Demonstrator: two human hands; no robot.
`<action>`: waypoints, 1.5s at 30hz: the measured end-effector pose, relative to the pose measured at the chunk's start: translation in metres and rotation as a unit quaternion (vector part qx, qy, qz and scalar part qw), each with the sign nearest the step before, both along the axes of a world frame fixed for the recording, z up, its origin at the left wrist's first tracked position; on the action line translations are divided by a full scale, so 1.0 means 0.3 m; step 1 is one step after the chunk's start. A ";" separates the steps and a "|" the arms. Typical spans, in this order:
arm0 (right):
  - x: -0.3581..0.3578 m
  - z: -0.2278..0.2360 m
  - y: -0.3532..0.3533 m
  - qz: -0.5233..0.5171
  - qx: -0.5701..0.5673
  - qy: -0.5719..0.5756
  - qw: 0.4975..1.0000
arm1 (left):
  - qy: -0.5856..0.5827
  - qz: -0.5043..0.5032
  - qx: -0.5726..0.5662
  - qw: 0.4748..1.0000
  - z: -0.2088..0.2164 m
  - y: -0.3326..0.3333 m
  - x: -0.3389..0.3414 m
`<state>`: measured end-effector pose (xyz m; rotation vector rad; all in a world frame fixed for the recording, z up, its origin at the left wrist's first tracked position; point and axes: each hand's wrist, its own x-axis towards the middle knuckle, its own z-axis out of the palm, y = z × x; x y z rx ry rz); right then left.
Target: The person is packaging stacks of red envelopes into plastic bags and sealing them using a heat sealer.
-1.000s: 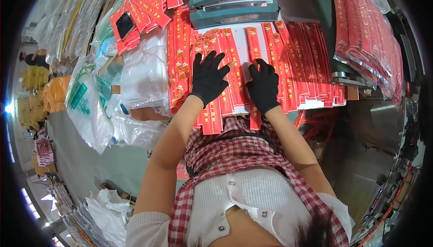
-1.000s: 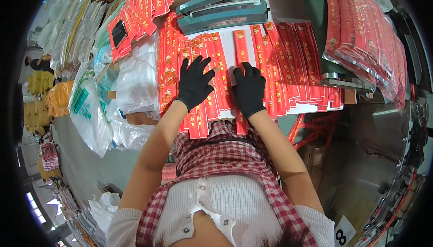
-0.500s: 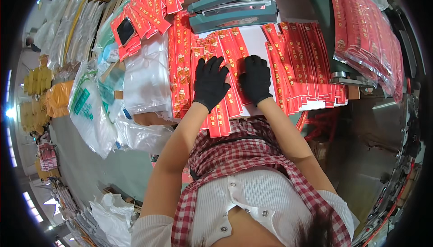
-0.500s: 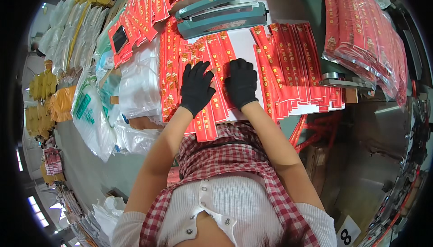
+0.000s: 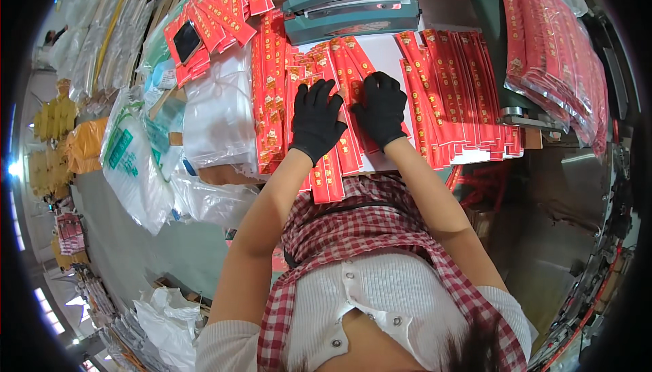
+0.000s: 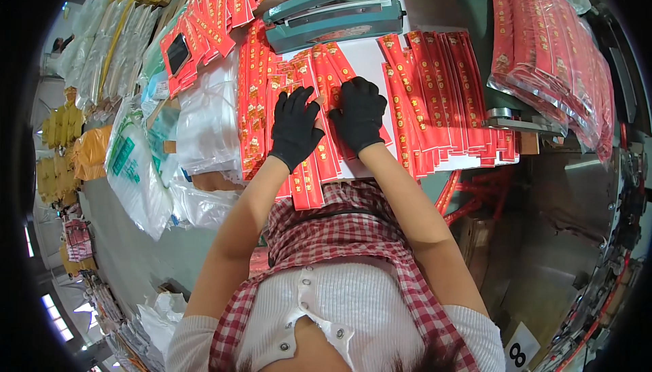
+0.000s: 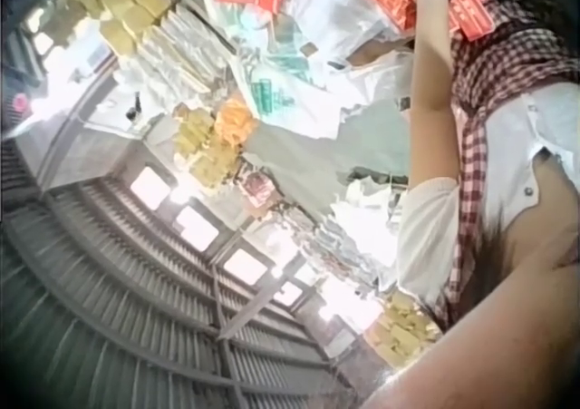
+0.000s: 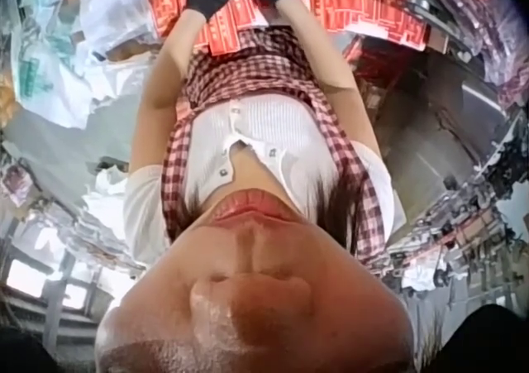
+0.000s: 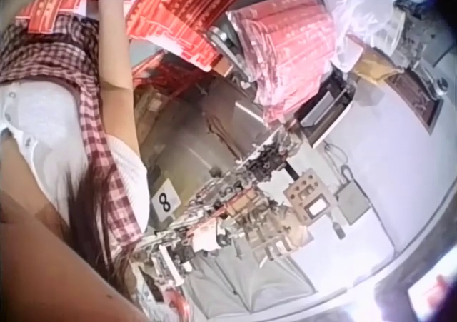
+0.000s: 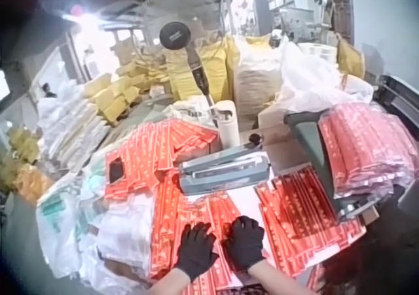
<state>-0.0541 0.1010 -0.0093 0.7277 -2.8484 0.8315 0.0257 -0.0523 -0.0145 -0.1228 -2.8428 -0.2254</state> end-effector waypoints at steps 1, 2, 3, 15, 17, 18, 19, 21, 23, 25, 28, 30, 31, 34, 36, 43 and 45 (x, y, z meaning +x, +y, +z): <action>0.008 -0.003 -0.008 -0.003 -0.009 0.028 1.000 | 0.006 0.005 0.002 1.000 -0.002 0.000 -0.003; 0.012 -0.006 -0.013 -0.005 -0.018 0.057 0.998 | 0.006 0.004 0.002 1.000 -0.003 0.000 -0.003; 0.008 -0.011 -0.014 -0.005 -0.018 0.057 0.998 | 0.005 -0.001 0.006 1.000 -0.004 -0.001 -0.001; -0.051 -0.060 0.138 0.007 0.068 0.083 0.994 | 0.004 0.011 0.021 1.000 0.004 -0.004 0.009; -0.067 -0.045 0.177 -0.067 0.124 0.211 0.967 | 0.012 0.022 0.036 0.999 0.006 0.002 0.012; -0.071 -0.038 0.188 -0.067 0.132 0.256 0.955 | 0.016 0.032 0.035 0.999 0.007 0.004 0.011; -0.061 -0.034 0.176 -0.070 0.134 0.256 0.955 | 0.020 0.038 0.033 0.999 0.010 0.011 0.002; -0.019 -0.025 0.101 0.046 -0.054 0.011 0.997 | 0.026 0.044 0.055 0.997 -0.008 0.003 0.003; 0.052 0.010 0.001 0.062 -0.050 -0.055 0.995 | 0.031 0.052 0.074 0.995 -0.023 -0.010 0.010; 0.085 -0.001 -0.063 0.036 -0.060 -0.100 0.992 | 0.017 0.046 0.041 0.998 -0.030 -0.018 0.022; 0.061 0.034 -0.076 0.036 -0.035 -0.150 0.987 | 0.024 0.040 0.062 0.997 -0.039 -0.019 0.015; 0.040 0.028 -0.072 0.033 -0.015 -0.218 0.975 | 0.032 0.043 0.054 0.997 -0.038 -0.011 0.012; 0.022 -0.013 -0.059 0.029 -0.036 -0.189 0.981 | 0.041 0.042 0.046 0.997 -0.034 -0.003 0.001; -0.009 -0.035 0.002 0.023 -0.061 -0.163 0.985 | 0.046 0.051 0.026 0.997 -0.026 -0.006 -0.006; -0.018 -0.031 0.036 0.011 -0.058 -0.188 0.980 | 0.048 0.057 0.013 0.997 -0.021 -0.016 -0.015; -0.034 -0.094 0.099 0.003 -0.231 -0.164 0.959 | 0.058 -0.041 -0.043 0.997 0.030 0.057 -0.035; -0.024 -0.078 0.099 -0.002 -0.261 -0.200 0.944 | -0.021 0.002 -0.021 1.000 0.016 0.066 -0.025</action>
